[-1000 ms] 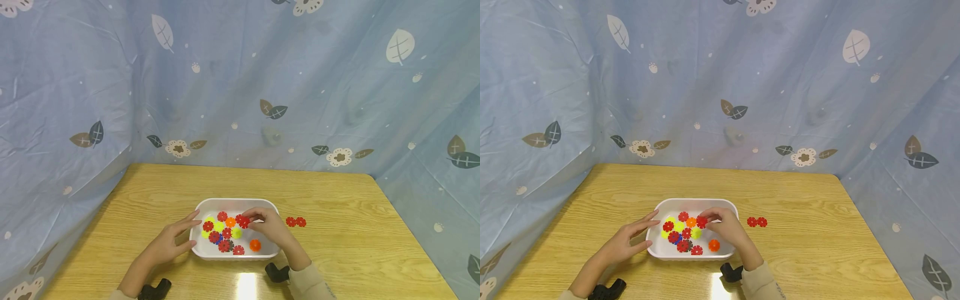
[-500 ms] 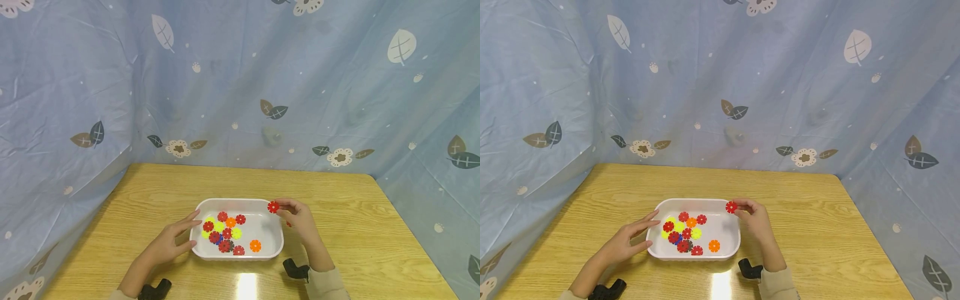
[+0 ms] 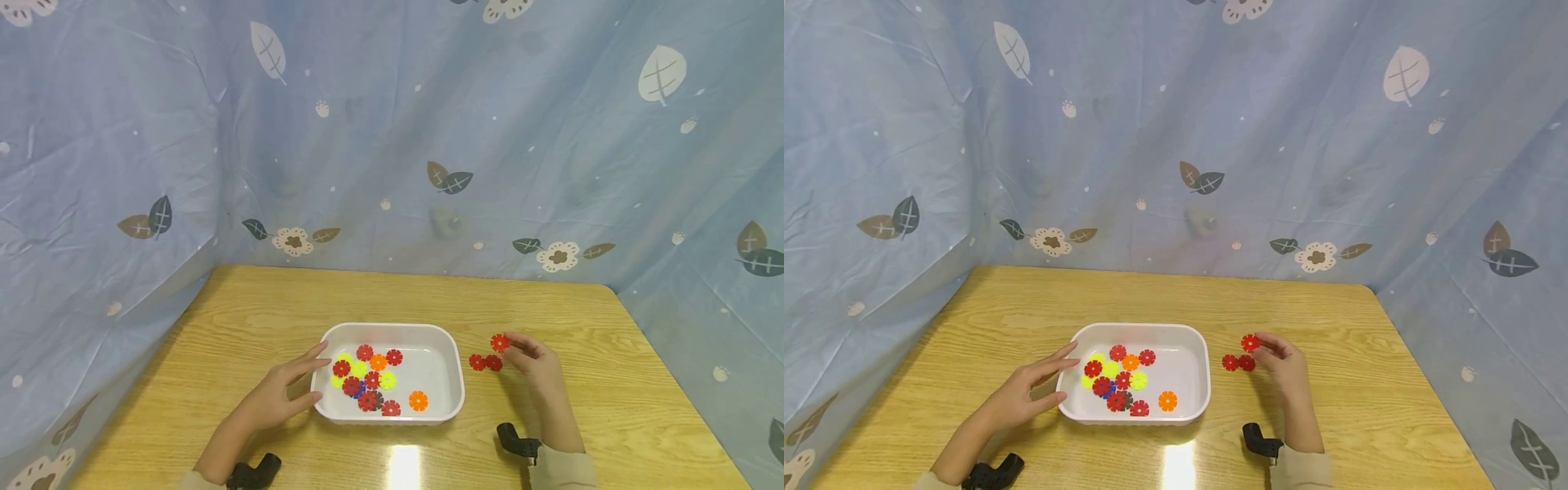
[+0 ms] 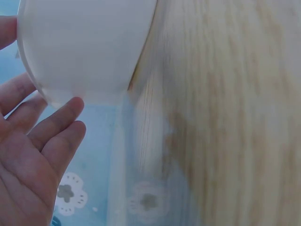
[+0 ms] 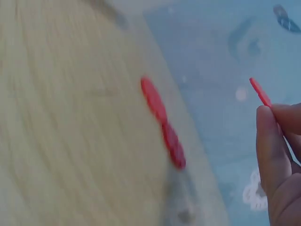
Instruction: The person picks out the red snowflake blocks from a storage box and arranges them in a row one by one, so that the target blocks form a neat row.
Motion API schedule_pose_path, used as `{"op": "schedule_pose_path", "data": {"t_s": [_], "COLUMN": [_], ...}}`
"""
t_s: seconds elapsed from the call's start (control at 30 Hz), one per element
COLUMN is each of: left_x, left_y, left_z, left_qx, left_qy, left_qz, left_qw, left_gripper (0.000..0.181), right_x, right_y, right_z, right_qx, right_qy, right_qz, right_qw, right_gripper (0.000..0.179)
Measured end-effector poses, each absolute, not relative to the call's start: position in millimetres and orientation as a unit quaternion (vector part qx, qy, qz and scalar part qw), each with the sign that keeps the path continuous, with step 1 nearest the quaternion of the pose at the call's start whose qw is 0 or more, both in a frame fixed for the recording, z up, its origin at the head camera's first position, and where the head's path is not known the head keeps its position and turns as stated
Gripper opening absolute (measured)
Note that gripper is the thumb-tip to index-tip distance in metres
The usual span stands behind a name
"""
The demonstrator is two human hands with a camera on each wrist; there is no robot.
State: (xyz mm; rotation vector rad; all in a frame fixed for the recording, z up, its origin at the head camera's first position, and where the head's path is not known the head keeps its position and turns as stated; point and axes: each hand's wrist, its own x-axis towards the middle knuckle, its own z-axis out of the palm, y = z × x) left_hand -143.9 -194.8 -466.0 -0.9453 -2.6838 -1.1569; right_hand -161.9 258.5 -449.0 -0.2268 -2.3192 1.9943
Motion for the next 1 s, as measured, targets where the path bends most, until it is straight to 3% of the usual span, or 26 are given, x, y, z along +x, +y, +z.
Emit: {"op": "schedule_pose_path", "data": {"t_s": [0.47, 0.7, 1.0], "left_x": [-144.3, -144.8, -145.1], "left_y": [-194.9, -195.9, -195.3], "left_z": [-465.2, -465.9, -466.9], "left_qx": [-0.300, -0.298, -0.300], "left_qy": [-0.875, -0.878, -0.877], "left_qz": [-0.379, -0.375, -0.375], "left_qw": [0.025, 0.027, 0.030], "left_gripper": [0.046, 0.046, 0.046], "right_x": [-161.7, -163.2, -164.6], "right_y": [282.4, 283.7, 283.3], "right_z": [-467.4, -478.7, -481.9], "right_qx": [-0.158, -0.151, -0.121], "right_qy": [-0.726, -0.845, -0.899], "right_qz": [0.669, 0.513, 0.418], "right_qw": [0.017, 0.029, 0.052], "right_gripper": [0.027, 0.034, 0.029]}}
